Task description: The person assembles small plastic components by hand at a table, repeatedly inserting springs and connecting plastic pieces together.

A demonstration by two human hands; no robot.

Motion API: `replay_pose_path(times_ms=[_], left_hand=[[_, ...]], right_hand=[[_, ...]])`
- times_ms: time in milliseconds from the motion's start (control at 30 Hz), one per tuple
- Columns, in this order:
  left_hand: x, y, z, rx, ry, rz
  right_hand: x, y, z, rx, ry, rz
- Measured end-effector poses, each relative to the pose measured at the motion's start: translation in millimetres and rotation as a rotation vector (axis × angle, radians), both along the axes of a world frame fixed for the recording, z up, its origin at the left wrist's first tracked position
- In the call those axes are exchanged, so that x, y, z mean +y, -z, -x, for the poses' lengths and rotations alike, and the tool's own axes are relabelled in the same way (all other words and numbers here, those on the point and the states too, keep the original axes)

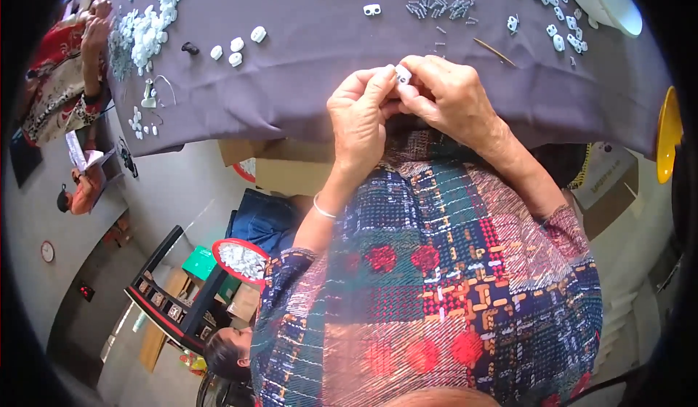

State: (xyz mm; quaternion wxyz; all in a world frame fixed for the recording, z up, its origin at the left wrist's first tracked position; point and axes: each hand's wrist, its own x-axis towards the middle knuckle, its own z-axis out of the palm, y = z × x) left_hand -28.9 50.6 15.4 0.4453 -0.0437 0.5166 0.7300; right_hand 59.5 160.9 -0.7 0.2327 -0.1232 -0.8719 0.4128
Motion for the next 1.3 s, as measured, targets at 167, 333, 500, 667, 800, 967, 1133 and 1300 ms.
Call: replay_pose_path(times_ms=[167, 333, 500, 667, 800, 967, 1133, 1300], left_hand=[[-1.2, -2.5, 3.6, -0.025, 0.037, -0.011], [-2.4, -5.1, 4.4, -0.030, 0.063, 0.003], [-8.7, -8.9, 3.7, 0.021, 0.068, 0.072], [-9.9, -6.5, 4.8, 0.135, 0.125, 0.113], [-16.6, -4.7, 11.0, 0.206, 0.134, 0.115], [-27.3, -8.6, 58.6, 0.723, -0.223, 0.265], [-36.2, 16.4, 117.3, 1.504, -0.256, 0.723], [-31.1, 18.1, 111.9, 1.767, -0.239, 0.790]], right_hand=[[2.0, -4.4, -1.2, -0.049, 0.033, 0.100], [-1.1, -0.6, -1.8, 0.017, 0.013, 0.031], [-5.3, -8.9, 5.9, 0.011, -0.016, 0.038], [-3.1, -16.3, 4.2, -0.067, -0.080, -0.025], [-6.0, -16.1, 9.4, -0.064, -0.124, -0.060], [-5.3, -30.9, 4.0, -0.026, -0.126, 0.015], [-9.7, -89.9, 10.3, 0.334, -0.358, -0.078], [-18.4, -141.9, 12.1, 0.571, -0.616, 0.121]])
